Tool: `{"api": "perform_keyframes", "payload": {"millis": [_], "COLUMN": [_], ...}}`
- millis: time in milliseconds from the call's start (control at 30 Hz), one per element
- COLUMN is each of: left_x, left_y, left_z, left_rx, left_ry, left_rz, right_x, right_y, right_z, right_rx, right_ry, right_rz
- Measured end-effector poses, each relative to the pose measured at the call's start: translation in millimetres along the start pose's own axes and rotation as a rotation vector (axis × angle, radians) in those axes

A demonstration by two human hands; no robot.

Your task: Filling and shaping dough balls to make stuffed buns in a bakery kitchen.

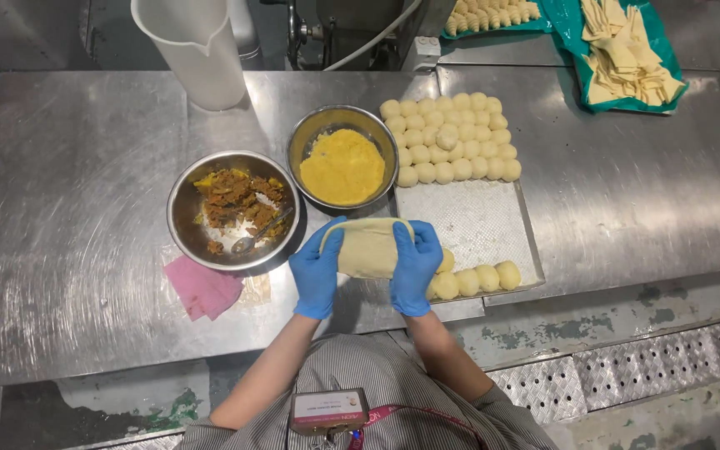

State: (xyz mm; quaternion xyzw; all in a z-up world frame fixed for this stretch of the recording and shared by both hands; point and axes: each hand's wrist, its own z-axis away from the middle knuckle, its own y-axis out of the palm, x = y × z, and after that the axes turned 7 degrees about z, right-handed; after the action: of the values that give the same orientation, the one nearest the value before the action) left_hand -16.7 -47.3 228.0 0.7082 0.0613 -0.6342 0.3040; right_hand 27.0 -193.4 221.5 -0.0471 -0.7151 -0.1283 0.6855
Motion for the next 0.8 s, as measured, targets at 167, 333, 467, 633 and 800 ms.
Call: {"api": "perform_keyframes", "payload": {"millis": [167, 333, 467, 633, 800], "left_x": [-65, -63, -28, -21, 45], "left_y": [-7, 26, 52, 107, 128], "left_z": [-25, -33, -21, 8, 48], "left_rx": [0.495, 1.296, 1.019, 0.945, 0.979], "left_ry": [-0.221, 0.1, -0.404, -0.455, -0.549], "left_rz": [0.32, 0.277, -0.15, 0.034, -0.05], "right_x": [58, 128, 127, 72, 92], "right_y": [-42, -29, -58, -119, -143], "right_z": [-9, -4, -13, -2, 39], "right_rx": [0.223, 0.599, 0.265, 0.195, -0.46], "right_ry": [-0.735, -1.099, -0.617, -0.45, -0.152], "right_rz": [0.359, 0.673, 0.629, 0.549, 0.296]}}
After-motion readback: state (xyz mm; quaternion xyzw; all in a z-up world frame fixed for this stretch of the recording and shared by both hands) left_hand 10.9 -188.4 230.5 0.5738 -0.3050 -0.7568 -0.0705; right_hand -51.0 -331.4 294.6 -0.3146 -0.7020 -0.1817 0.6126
